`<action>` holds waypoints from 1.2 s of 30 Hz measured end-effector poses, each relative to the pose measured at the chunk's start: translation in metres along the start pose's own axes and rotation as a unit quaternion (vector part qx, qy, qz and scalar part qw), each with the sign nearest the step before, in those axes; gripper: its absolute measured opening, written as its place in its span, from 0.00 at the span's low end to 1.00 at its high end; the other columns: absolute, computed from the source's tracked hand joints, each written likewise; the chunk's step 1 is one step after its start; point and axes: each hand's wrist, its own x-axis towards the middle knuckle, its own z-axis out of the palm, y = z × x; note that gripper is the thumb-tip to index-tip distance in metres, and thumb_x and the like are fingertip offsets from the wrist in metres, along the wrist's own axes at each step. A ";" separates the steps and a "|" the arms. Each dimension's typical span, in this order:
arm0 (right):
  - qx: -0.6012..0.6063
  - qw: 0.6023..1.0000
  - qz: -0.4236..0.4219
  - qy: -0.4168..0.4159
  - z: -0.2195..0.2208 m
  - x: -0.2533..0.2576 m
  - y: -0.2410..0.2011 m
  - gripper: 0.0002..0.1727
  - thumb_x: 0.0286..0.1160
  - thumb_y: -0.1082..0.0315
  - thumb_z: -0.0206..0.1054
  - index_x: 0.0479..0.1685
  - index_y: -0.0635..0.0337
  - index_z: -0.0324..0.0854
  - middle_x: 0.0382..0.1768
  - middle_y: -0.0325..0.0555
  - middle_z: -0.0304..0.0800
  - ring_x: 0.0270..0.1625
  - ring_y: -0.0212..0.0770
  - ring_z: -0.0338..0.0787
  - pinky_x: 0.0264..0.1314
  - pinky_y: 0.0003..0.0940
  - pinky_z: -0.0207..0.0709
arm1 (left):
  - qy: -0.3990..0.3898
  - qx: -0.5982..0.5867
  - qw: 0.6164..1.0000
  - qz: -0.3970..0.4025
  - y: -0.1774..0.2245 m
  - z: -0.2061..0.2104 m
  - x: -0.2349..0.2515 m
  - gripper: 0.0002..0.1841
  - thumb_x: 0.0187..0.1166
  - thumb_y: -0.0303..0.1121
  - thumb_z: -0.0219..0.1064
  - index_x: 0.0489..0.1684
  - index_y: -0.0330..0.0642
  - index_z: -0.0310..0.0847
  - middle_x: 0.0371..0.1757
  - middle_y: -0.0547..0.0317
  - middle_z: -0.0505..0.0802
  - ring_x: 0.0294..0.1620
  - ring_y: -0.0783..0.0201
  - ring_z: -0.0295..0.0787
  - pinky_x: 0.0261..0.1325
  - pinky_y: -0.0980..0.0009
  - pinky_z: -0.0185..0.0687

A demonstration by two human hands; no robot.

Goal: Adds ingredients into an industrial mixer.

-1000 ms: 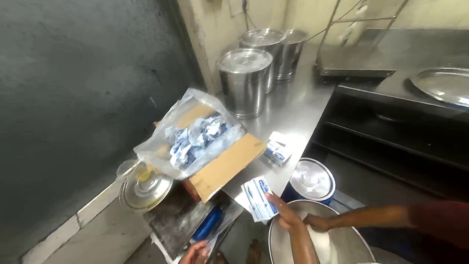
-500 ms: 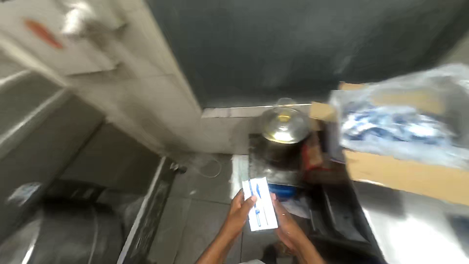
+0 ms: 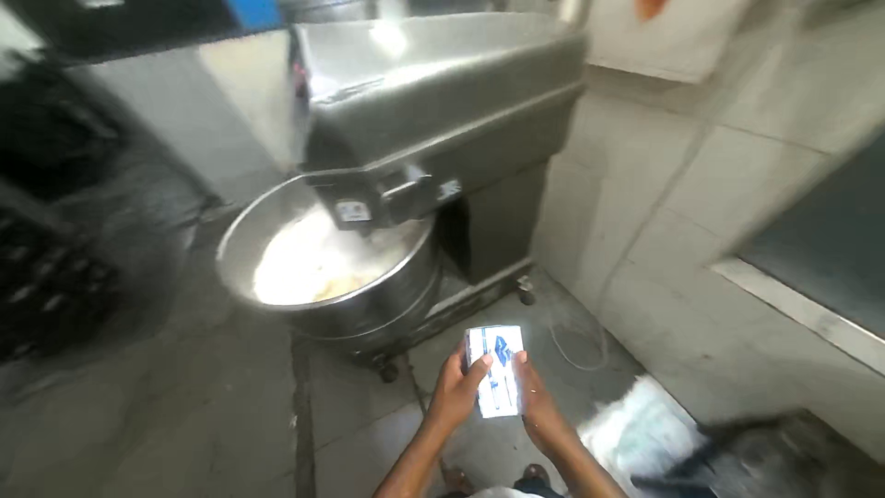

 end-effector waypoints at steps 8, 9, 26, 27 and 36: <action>-0.045 0.983 0.032 -0.173 0.185 0.129 0.008 0.33 0.95 0.50 0.41 0.93 0.58 0.50 0.78 0.55 0.75 0.74 0.39 0.82 0.76 0.38 0.77 | 0.308 -0.055 0.949 -0.038 0.003 -0.139 0.035 0.38 0.90 0.49 0.55 0.96 0.45 0.43 0.90 0.44 0.66 0.85 0.57 0.70 0.85 0.58 0.67; -0.058 0.978 0.030 -0.197 0.203 0.145 0.010 0.34 0.94 0.51 0.42 0.94 0.58 0.48 0.80 0.55 0.73 0.76 0.39 0.80 0.78 0.38 0.76 | 0.348 -0.064 0.935 -0.029 -0.001 -0.155 0.046 0.37 0.90 0.48 0.56 0.95 0.44 0.47 0.87 0.43 0.70 0.83 0.57 0.73 0.83 0.58 0.70; 0.199 0.902 0.311 -0.224 0.340 0.438 -0.001 0.37 0.85 0.30 0.39 0.75 0.45 0.72 0.57 0.52 0.89 0.54 0.50 0.92 0.49 0.52 0.88 | 0.347 -0.065 0.931 -0.094 -0.053 -0.425 0.253 0.21 0.91 0.36 0.56 0.77 0.38 0.75 0.72 0.45 0.85 0.70 0.57 0.82 0.71 0.57 0.78; 0.244 0.889 0.327 -0.207 0.344 0.442 0.000 0.37 0.84 0.29 0.40 0.72 0.45 0.74 0.55 0.51 0.90 0.54 0.48 0.92 0.49 0.51 0.89 | 0.318 -0.067 0.940 -0.101 -0.053 -0.428 0.257 0.20 0.90 0.32 0.56 0.76 0.35 0.75 0.70 0.45 0.85 0.67 0.59 0.83 0.70 0.60 0.79; 0.153 0.960 0.130 -0.195 0.361 0.468 0.014 0.37 0.85 0.33 0.45 0.79 0.51 0.67 0.58 0.44 0.90 0.57 0.37 0.92 0.58 0.39 0.89 | 0.239 -0.317 0.888 -0.233 -0.067 -0.414 0.279 0.25 0.88 0.20 0.53 0.83 0.31 0.54 0.60 0.41 0.86 0.51 0.59 0.90 0.54 0.65 0.88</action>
